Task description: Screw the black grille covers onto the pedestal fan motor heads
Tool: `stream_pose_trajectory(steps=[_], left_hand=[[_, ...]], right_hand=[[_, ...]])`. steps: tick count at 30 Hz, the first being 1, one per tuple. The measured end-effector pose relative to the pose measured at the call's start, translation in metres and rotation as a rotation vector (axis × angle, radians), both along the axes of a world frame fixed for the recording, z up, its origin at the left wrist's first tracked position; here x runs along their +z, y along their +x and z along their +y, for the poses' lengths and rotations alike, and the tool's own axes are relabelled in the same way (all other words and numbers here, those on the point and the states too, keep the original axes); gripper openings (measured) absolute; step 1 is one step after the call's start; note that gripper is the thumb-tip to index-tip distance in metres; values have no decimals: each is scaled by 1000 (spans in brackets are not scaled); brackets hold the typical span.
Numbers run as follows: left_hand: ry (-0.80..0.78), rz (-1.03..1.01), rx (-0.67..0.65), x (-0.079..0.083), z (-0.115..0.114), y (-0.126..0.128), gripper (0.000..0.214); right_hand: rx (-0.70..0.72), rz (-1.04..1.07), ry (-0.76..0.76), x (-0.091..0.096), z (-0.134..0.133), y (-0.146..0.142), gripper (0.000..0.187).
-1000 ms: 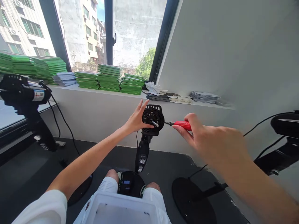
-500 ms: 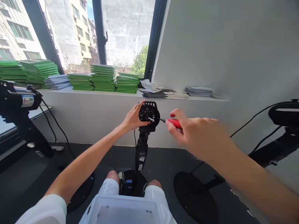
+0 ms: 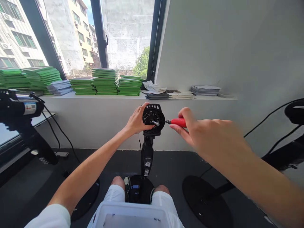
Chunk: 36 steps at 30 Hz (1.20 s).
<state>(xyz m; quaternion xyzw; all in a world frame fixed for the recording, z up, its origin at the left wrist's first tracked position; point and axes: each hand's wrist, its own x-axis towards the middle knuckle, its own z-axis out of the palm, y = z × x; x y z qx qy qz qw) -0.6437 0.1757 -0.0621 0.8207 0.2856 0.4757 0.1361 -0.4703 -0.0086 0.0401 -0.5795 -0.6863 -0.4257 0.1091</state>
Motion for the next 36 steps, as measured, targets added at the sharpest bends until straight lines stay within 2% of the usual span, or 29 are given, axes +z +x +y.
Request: stream_pose_trajectory(steps=[2,3,7,11,15,18,23,26,30,34,36], left_hand=[[-13,-1,-10,0,-1,0,99],[-25,1,-10,0,-1,0,99],[-71,8,-2,3,-4,-2,98],[-82,23,-13,5,-5,-2,98],[-76,26,-3,5,-4,-1,99],[-64,28,1,4,-4,-1,100],[-77,32,3,4,-4,-2,101],[-77,35,3,3,-3,-1,101],[-61,30,-6,2,-2,-2,99],[-53,39,-6,2,-2,-4,98],[-46,45,-4,3,-3,-4,100]], right_hand=[[-123,26,55,4,-1,-1,53],[-147,44,32,6,-1,-1,53],[-100,64,-223,14,-5,-3,45],[-255,79,-202,17,-9,-8,61],[-234,61,-361,20,-10,-14,48],[-349,41,-308,22,-10,-17,58],[-261,41,-377,23,-10,-19,44],[-319,34,-302,21,-10,-18,54],[-191,22,-312,18,-10,-14,45],[-244,22,-229,16,-11,-11,54],[-223,35,-268,17,-10,-11,47]])
